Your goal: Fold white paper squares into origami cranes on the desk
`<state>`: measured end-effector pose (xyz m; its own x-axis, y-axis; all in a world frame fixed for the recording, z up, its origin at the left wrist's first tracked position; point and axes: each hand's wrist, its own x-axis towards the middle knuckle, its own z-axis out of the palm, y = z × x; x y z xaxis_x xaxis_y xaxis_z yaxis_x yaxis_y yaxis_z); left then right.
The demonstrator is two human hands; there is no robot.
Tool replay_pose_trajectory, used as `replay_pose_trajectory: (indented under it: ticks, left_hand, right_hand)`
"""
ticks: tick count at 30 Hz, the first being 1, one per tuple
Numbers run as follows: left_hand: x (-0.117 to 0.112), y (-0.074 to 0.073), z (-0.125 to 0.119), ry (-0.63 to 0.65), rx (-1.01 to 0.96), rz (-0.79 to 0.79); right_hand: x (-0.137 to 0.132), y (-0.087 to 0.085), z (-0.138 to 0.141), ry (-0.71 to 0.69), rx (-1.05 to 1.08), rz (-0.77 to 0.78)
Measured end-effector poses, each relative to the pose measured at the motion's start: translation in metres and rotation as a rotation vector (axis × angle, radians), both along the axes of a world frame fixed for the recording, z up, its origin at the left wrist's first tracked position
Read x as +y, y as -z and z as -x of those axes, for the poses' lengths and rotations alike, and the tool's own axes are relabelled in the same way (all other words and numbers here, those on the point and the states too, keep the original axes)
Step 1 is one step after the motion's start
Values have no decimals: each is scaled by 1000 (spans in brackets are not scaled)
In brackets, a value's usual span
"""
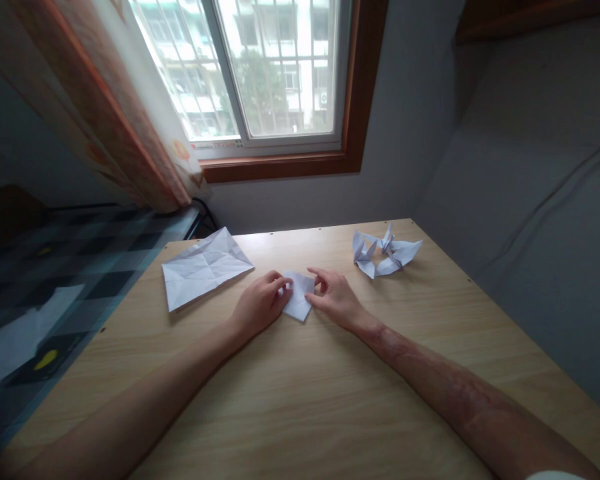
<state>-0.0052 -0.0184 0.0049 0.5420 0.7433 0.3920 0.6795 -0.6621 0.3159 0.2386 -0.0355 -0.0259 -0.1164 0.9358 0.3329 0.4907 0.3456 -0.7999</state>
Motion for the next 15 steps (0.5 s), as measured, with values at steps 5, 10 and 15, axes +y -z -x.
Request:
replay_pose_trajectory:
  ticks: [5,10,15]
  left_hand:
    - [9,2,6,7,113,-93]
    - [9,1,6,8,98,-86]
    - [7,-1,6,5,101,-87]
  right_hand:
    - [-3,-11,2,-22,-60,-6]
    - [-3,-12,3,6,-100,-23]
    - [-11,-16,5,-33,-268,-124]
